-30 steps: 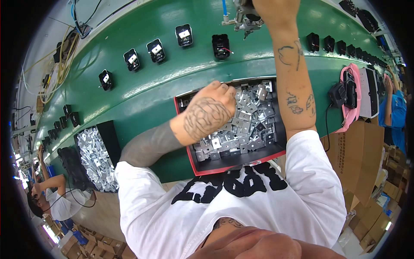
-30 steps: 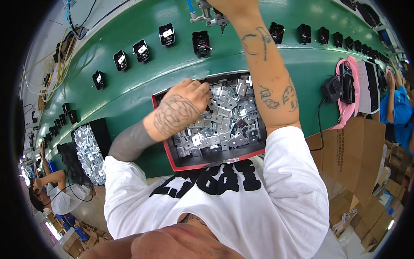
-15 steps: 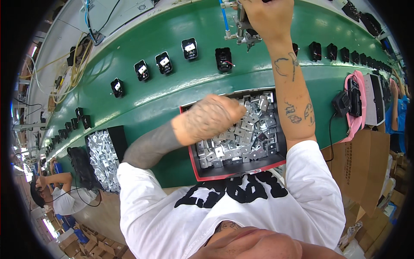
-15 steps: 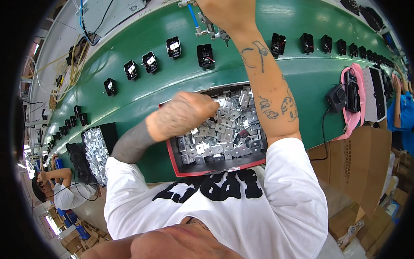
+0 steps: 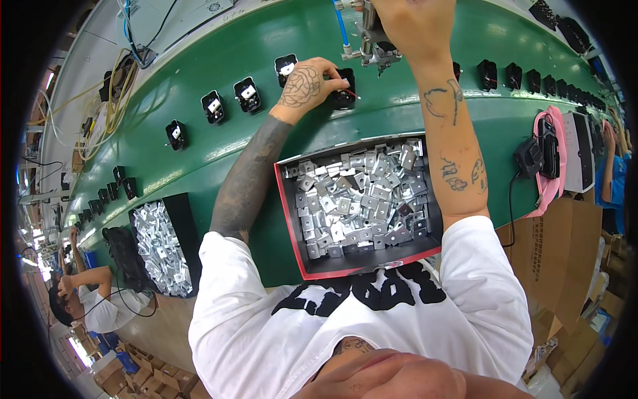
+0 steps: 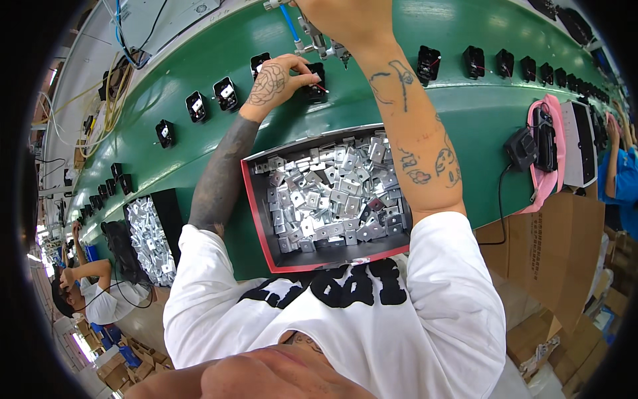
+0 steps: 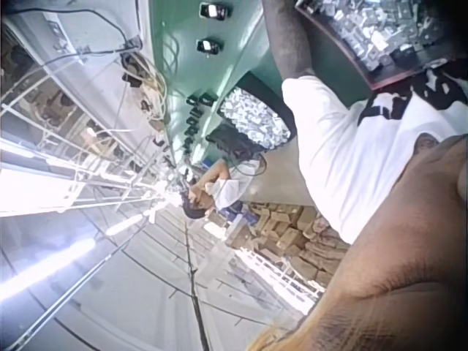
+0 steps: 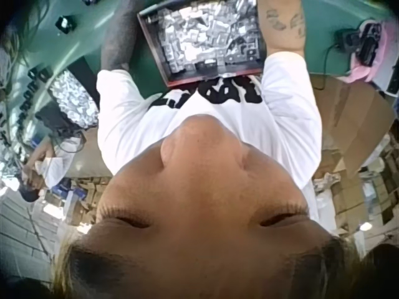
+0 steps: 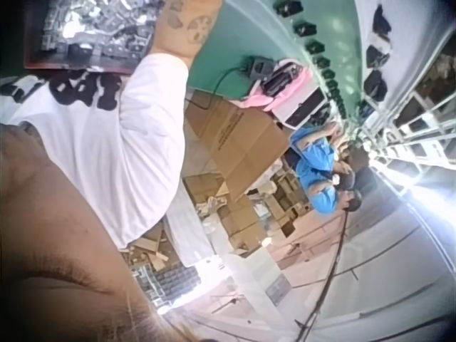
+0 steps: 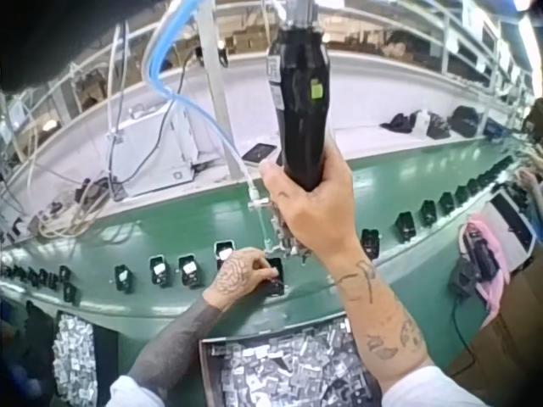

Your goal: Assembling electronic components into housings at a production line using an electric screwdriver.

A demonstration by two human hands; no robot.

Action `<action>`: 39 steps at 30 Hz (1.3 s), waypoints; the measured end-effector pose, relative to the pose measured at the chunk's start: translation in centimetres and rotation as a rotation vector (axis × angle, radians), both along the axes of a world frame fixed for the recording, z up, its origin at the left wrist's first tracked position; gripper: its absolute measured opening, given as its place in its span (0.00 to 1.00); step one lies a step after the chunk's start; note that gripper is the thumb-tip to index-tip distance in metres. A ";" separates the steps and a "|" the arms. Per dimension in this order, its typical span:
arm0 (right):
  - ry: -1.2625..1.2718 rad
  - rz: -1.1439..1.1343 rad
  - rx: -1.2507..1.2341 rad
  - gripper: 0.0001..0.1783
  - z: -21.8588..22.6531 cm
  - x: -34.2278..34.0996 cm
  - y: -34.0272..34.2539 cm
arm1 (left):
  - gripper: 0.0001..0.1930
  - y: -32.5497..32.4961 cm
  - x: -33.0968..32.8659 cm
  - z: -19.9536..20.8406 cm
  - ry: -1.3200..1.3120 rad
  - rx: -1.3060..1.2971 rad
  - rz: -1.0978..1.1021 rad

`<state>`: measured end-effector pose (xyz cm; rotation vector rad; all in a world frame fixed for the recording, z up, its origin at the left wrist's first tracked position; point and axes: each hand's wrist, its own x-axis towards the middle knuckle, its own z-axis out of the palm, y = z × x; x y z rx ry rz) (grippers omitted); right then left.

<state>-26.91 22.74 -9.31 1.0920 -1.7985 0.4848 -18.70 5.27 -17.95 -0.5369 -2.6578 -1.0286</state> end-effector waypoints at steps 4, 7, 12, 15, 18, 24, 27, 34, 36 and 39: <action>0.135 0.030 -0.073 0.09 0.6 0.6 0.1 | 0.11 -0.1 0.1 -0.1 -0.105 -0.005 0.040; 0.241 0.048 -0.129 0.09 1.7 1.4 0.5 | 0.12 -0.2 0.1 -0.2 -0.089 -0.035 0.064; 0.394 0.072 -0.204 0.09 4.6 3.6 1.6 | 0.11 -0.3 0.1 -0.8 0.085 -0.116 0.098; -0.064 0.126 -0.414 0.10 5.4 5.0 1.0 | 0.10 -0.4 0.3 -1.7 0.288 -0.157 0.098; -0.520 0.169 -0.607 0.11 6.4 6.6 0.2 | 0.09 -0.3 0.4 -1.3 0.296 -0.158 0.089; -0.640 0.244 -0.784 0.17 6.1 6.5 -0.6 | 0.06 0.8 0.0 0.5 -0.021 -0.048 0.113; -0.502 0.195 -0.759 0.21 5.9 6.4 -0.6 | 0.08 -0.3 0.2 0.7 0.015 -0.109 0.116; -0.565 0.260 -0.760 0.24 6.5 6.8 -1.1 | 0.13 -1.3 -1.3 -0.9 0.256 -0.113 0.065; -0.537 0.269 -0.795 0.25 6.2 6.9 -1.4 | 0.12 -1.6 -0.5 1.2 0.329 -0.106 0.036; -0.566 0.261 -0.848 0.26 6.4 6.8 0.0 | 0.08 -0.9 2.3 9.5 0.227 0.050 0.205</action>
